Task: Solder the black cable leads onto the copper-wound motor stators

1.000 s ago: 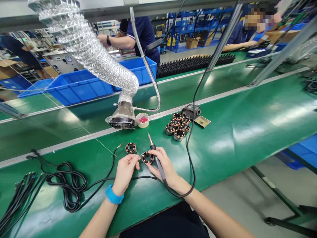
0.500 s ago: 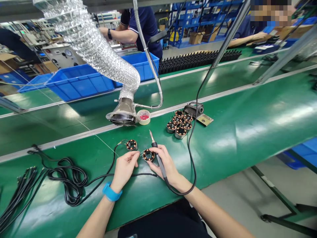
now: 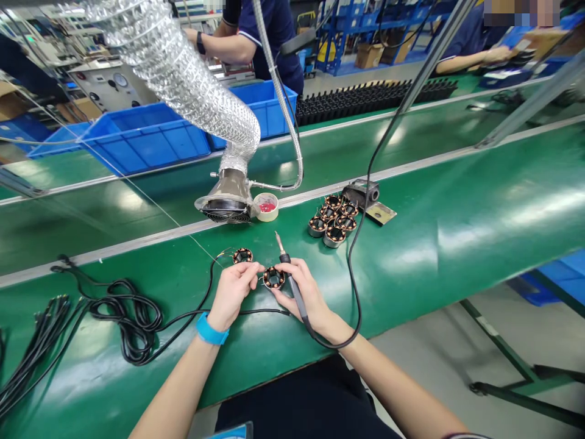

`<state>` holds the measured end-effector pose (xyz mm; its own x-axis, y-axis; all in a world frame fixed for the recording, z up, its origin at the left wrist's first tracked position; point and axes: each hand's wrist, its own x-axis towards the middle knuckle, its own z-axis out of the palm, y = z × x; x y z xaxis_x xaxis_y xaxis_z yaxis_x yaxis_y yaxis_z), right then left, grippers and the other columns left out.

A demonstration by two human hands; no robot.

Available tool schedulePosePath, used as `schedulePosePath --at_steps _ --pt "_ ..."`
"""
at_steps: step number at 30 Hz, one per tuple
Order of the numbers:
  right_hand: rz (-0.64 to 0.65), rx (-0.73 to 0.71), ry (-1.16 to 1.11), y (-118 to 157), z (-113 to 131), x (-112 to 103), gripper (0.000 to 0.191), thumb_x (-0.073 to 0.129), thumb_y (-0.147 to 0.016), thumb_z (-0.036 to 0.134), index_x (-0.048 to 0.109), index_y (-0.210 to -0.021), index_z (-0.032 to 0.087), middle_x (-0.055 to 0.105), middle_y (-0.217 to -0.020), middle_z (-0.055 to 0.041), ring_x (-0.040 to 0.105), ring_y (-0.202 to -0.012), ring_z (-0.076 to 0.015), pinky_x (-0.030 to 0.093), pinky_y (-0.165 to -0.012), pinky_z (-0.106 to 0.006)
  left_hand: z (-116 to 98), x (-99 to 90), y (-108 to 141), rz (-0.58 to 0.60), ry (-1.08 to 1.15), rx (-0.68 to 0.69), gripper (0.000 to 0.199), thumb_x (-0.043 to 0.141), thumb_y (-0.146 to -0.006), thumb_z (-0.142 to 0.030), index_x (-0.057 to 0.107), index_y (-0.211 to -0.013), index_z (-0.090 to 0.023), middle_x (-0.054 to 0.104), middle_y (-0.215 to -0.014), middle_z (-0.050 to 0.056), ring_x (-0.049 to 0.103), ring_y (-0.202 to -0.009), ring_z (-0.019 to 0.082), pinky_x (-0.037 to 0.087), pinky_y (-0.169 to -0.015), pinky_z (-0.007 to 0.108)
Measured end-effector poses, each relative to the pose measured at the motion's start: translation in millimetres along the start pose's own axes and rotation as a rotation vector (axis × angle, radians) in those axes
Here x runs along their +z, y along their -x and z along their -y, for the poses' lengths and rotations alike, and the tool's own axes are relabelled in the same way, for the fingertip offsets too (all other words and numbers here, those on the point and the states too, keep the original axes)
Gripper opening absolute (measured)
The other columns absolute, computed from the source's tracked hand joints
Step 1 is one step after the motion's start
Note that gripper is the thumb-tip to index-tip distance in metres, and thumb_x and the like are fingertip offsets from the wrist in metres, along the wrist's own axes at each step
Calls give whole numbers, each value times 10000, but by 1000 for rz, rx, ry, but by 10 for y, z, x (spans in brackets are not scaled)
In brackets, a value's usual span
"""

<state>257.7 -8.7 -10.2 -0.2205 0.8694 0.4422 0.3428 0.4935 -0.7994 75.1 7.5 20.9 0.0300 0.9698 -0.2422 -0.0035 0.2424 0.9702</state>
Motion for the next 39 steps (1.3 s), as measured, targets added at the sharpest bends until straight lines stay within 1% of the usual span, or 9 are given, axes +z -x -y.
schedulePosePath --at_steps 3,6,15,19,23,29,31,34,39 --pt "-10 0 -8 6 2 5 484 662 -831 160 493 -1268 281 478 -1151 -63 615 -989 -180 536 -926 -355 30 -104 84 -53 -63 26 417 635 -842 -537 727 -848 -130 503 -549 -33 269 -435 60 172 -435 229" --pt "-12 -2 -16 11 -3 4 500 668 -823 148 490 -1270 282 477 -1160 -62 610 -1019 -185 531 -945 -356 64 -156 142 -4 -111 22 362 720 -787 -491 728 -825 -131 556 -606 -18 293 -455 58 201 -440 224" --pt "3 11 -13 21 -28 6 507 673 -818 142 496 -1273 276 481 -1159 -66 601 -1044 -196 525 -947 -360 154 55 49 -24 -50 88 305 678 -824 -447 731 -846 -148 619 -704 20 370 -502 83 256 -467 218" --pt "6 6 -12 18 -14 -6 506 671 -821 147 492 -1276 278 475 -1174 -67 590 -1075 -201 513 -970 -374 120 2 86 -33 -115 78 333 655 -838 -470 738 -810 -148 638 -695 43 445 -544 118 310 -498 227" --pt "-15 20 -7 4 -11 -43 507 668 -826 147 487 -1279 281 469 -1199 -68 584 -1103 -201 504 -993 -378 67 -105 213 -77 -333 228 315 610 -886 -428 733 -733 -180 630 -675 41 518 -620 155 377 -587 254" --pt "-83 57 37 -24 -48 -133 487 661 -817 133 504 -1258 266 480 -1187 -68 579 -1107 -212 500 -997 -398 178 13 320 401 -821 582 158 622 -910 -327 739 -936 -223 665 -921 73 576 -816 201 428 -753 305" --pt "-96 70 55 -27 -56 -150 481 665 -812 137 512 -1250 264 488 -1178 -69 583 -1089 -216 505 -984 -403 202 66 318 468 -910 644 174 567 -944 -304 715 -916 -215 665 -920 78 562 -839 210 430 -759 318" --pt "-110 87 71 -26 -68 -155 494 681 -799 145 515 -1249 261 500 -1170 -72 588 -1068 -221 507 -972 -407 151 58 311 459 -867 597 188 540 -959 -306 688 -894 -210 670 -863 65 565 -823 204 437 -765 320" --pt "-91 67 52 -60 -71 -110 482 670 -800 136 517 -1239 265 506 -1163 -70 594 -1063 -218 515 -958 -394 7 -147 271 233 -414 259 202 654 -874 -360 730 -941 -186 668 -763 45 586 -683 171 455 -647 275"
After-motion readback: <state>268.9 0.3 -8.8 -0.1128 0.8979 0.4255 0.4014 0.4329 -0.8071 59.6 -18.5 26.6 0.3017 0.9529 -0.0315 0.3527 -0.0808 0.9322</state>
